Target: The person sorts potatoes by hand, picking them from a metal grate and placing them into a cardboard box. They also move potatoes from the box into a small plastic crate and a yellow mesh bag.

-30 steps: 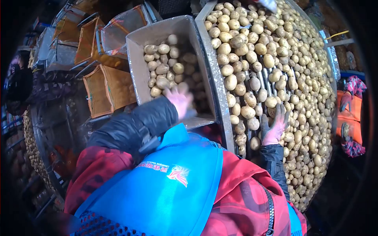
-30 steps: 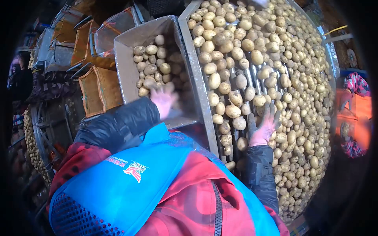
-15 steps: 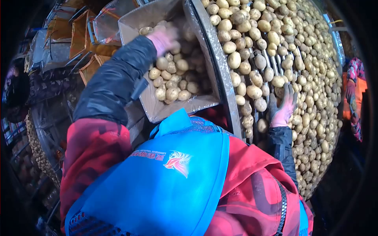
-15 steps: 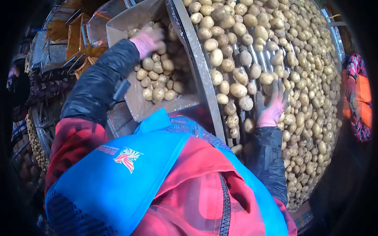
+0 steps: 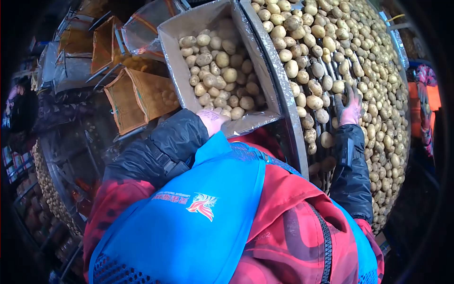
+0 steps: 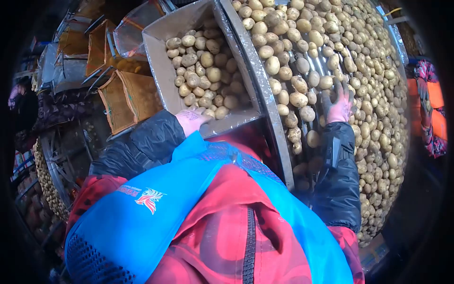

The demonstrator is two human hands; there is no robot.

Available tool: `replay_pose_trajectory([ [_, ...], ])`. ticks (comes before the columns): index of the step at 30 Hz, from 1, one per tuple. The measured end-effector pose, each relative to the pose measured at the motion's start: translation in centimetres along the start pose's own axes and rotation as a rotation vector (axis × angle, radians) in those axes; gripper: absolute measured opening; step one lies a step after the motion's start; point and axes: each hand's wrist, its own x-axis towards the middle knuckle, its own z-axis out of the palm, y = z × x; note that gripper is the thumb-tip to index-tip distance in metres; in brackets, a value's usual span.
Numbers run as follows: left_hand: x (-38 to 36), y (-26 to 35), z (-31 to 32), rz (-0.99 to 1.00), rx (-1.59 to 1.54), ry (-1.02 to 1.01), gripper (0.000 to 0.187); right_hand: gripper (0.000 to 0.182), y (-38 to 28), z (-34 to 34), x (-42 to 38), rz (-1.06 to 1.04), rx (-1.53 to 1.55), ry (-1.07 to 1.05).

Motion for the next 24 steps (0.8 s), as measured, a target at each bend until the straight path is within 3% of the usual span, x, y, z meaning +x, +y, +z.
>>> replay_pose_trajectory([
  [6, 0.3, -0.4, 0.5, 0.050, 0.066, -0.059, 0.033, 0.063, -0.1, 0.5, 0.8, 0.093, -0.097, -0.025],
  [9, 0.0, -0.6, 0.6, 0.111, 0.044, 0.032, 0.030, 0.062, -0.6, 0.8, 1.3, 0.176, -0.078, -0.068],
  [10, 0.2, -0.7, 0.4, 0.127, 0.005, 0.078, 0.031, 0.060, -3.3, -1.0, 1.2, 0.265, -0.101, -0.121],
  [12, 0.1, -0.4, -0.1, 0.131, 0.020, 0.117, 0.031, 0.050, -6.4, -2.4, -0.3, 0.187, -0.144, -0.127],
  [14, 0.2, -0.7, 1.2, 0.310, -0.055, 0.402, 0.031, 0.038, -4.8, 1.1, -2.7, -0.026, 0.055, -0.042],
  [15, 0.2, -0.1, 0.6, 0.357, -0.074, 0.444, 0.031, 0.027, -7.2, -2.1, -3.3, 0.051, 0.146, -0.278],
  [16, 0.2, 1.1, -0.6, 0.419, -0.095, 0.486, 0.031, 0.024, -7.1, -1.5, -4.6, 0.089, 0.317, -0.178],
  [17, -0.4, 2.9, -2.2, 0.424, -0.110, 0.506, 0.033, 0.019, -8.6, -3.4, -5.3, 0.067, 0.179, -0.278],
  [18, -1.0, 4.4, -3.6, 0.425, -0.124, 0.527, 0.035, 0.027, -7.5, -2.3, -7.6, 0.030, 0.408, -0.140],
  [20, -0.6, 5.7, -4.3, 0.539, -0.120, 0.709, 0.038, 0.042, -9.3, -6.1, -10.9, -0.032, 0.510, 0.006],
  [24, -0.3, 8.9, -6.2, 0.722, 0.002, 0.846, 0.049, 0.075, -5.5, -11.8, -19.0, 0.160, 0.250, -0.018],
])
